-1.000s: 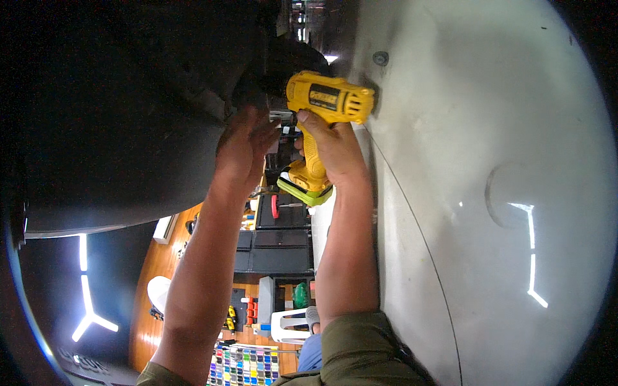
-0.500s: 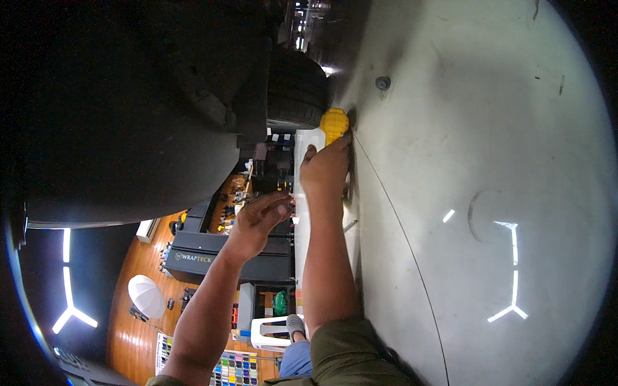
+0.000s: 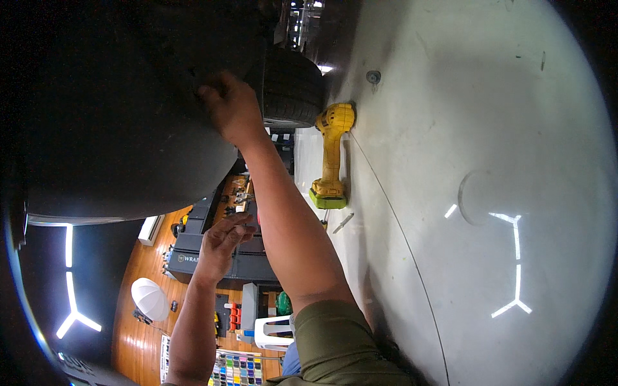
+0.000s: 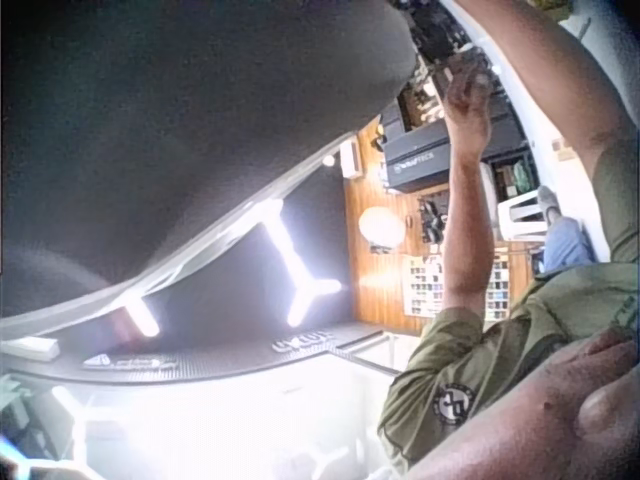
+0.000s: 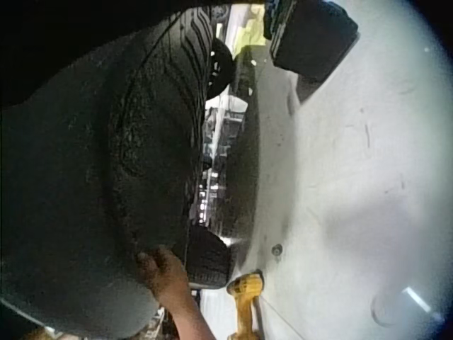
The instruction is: The person uses a screwdriver to loosen a fastener under the front bumper of a white car, then retrieves a cordless drill and uses it to remove a bolt from the same area. The person walks to a tool cart and drawer to select tools during the process.
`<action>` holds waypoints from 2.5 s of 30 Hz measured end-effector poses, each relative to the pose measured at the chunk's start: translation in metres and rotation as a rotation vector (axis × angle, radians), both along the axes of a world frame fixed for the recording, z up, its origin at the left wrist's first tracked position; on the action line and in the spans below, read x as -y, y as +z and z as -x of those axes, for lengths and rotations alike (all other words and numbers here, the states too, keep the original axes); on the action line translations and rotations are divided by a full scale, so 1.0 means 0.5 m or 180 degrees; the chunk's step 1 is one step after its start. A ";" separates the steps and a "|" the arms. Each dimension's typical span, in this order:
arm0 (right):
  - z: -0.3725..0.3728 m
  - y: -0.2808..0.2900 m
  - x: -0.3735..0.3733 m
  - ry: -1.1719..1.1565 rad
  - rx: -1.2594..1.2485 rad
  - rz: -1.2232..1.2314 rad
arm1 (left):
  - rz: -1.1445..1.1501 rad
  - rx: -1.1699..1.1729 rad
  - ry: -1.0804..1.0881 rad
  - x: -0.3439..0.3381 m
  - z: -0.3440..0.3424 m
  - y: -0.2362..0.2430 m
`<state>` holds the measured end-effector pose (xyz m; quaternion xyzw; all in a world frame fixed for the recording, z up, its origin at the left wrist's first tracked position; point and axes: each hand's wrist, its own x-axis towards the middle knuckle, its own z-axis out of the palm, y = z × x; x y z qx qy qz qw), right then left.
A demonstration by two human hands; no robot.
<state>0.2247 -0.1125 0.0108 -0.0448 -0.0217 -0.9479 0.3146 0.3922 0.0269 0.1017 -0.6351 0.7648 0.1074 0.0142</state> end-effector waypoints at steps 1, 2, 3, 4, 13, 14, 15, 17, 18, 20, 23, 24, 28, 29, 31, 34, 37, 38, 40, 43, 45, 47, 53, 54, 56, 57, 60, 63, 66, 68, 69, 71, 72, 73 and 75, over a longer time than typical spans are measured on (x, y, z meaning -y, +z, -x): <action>0.003 -0.001 0.002 -0.0070 0.0033 0.0021 | -0.0007 -0.0017 -0.0026 0.001 0.001 0.001; 0.008 -0.002 0.006 -0.0143 -0.0008 0.0038 | -0.0015 -0.0031 -0.0049 0.001 0.002 0.001; 0.015 -0.002 0.011 -0.0211 -0.0049 0.0054 | -0.0026 -0.0025 -0.0057 0.000 0.003 -0.002; 0.018 -0.001 0.015 -0.0264 -0.0078 0.0076 | -0.0029 -0.0007 -0.0050 -0.002 0.005 -0.004; 0.010 0.015 0.004 -0.0437 0.0099 -0.0377 | -0.0123 -0.0103 -0.0070 -0.009 -0.007 -0.010; 0.011 0.006 0.011 -0.0398 0.0320 -0.0324 | -0.0125 -0.0134 -0.0088 -0.008 -0.003 -0.010; 0.014 -0.012 0.020 -0.0366 0.0539 -0.0274 | -0.0094 -0.0102 -0.0135 -0.009 0.004 -0.014; 0.015 -0.055 0.011 -0.0096 0.0733 -0.0085 | -0.0060 -0.0036 -0.0152 -0.023 0.006 -0.024; 0.020 -0.077 -0.004 0.0130 0.0701 0.0062 | -0.0046 -0.0078 -0.0100 -0.032 -0.003 -0.026; 0.015 -0.104 -0.008 0.0319 0.0701 0.0088 | -0.0030 -0.0134 -0.0073 -0.030 -0.005 -0.032; -0.013 -0.125 0.015 0.0087 0.1312 -0.0865 | 0.0082 0.0043 -0.0461 -0.004 0.048 -0.053; -0.018 -0.132 -0.001 0.0378 0.1763 -0.0522 | 0.0401 0.0468 -0.0697 0.004 0.088 -0.068; -0.077 -0.186 -0.035 0.0238 0.2169 -0.0529 | 0.0842 0.0428 -0.2166 0.083 0.201 -0.147; -0.091 -0.208 -0.038 0.0234 0.2351 -0.0451 | 0.0691 0.0288 -0.2353 0.093 0.252 -0.187; -0.105 -0.221 -0.039 -0.0555 0.1599 -0.1523 | 0.0919 0.0700 -0.2757 0.117 0.333 -0.257; -0.105 -0.214 -0.035 -0.0393 0.1874 -0.1290 | 0.1168 0.0843 -0.2766 0.162 0.396 -0.326; -0.094 -0.235 -0.025 -0.0214 0.2525 -0.0490 | 0.0616 0.1154 -0.2578 0.155 0.423 -0.367; -0.088 -0.249 -0.026 -0.0233 0.2666 -0.0307 | 0.0833 0.1384 -0.2846 0.146 0.421 -0.382; -0.070 -0.251 -0.029 -0.0297 0.2841 -0.0040 | 0.0716 0.1397 -0.2856 0.139 0.424 -0.391; -0.083 -0.253 -0.041 -0.0298 0.2915 0.0000 | 0.0872 0.0930 -0.2839 0.167 0.395 -0.369; -0.071 -0.247 -0.073 -0.0194 0.2838 -0.0343 | 0.1130 0.0358 -0.2804 0.177 0.392 -0.316; -0.053 -0.249 -0.099 0.0034 0.2731 -0.0828 | 0.0753 0.0040 -0.1763 0.161 0.396 -0.255; -0.023 -0.080 -0.131 -0.0705 -0.0809 -0.1974 | -0.0548 -0.2083 -0.0579 0.203 0.244 -0.070; -0.026 -0.058 -0.153 -0.0435 -0.1416 -0.2003 | -0.0350 -0.2372 -0.0520 0.176 0.226 -0.047; -0.038 -0.031 -0.155 -0.0465 -0.2444 -0.2180 | -0.0795 -0.2975 -0.0067 0.170 0.190 -0.025; -0.080 -0.017 -0.155 -0.0376 -0.2892 -0.2199 | -0.0968 -0.3185 0.0221 0.164 0.143 -0.007; -0.199 0.015 -0.172 0.0467 -0.3532 -0.2167 | -0.1004 -0.3121 0.0754 0.194 -0.030 0.027; -0.187 -0.034 -0.186 0.1155 -0.4401 -0.1779 | -0.1121 -0.3104 0.1006 0.164 -0.145 0.011; -0.086 -0.031 -0.164 0.0580 -0.2323 -0.2618 | -0.0842 -0.3276 0.1716 0.023 -0.068 -0.036; 0.008 -0.045 -0.106 -0.0460 -0.0840 -0.2628 | -0.0955 -0.3046 0.1332 -0.006 0.043 -0.046; 0.028 -0.047 -0.093 -0.0636 -0.0640 -0.2620 | -0.0822 -0.2818 0.1166 -0.019 0.070 -0.024; -0.063 -0.056 -0.093 -0.0713 -0.0071 -0.2451 | 0.0026 -0.1511 0.0389 -0.071 0.084 0.020; -0.088 -0.066 -0.086 -0.0836 0.0204 -0.2368 | 0.0154 -0.1052 0.0136 -0.089 0.107 0.034; -0.112 -0.062 -0.081 -0.0621 0.0266 -0.2380 | 0.0146 -0.0473 -0.0117 -0.108 0.130 0.056; -0.153 -0.053 -0.077 -0.0156 0.0353 -0.2332 | 0.0165 0.0675 -0.0566 -0.160 0.186 0.059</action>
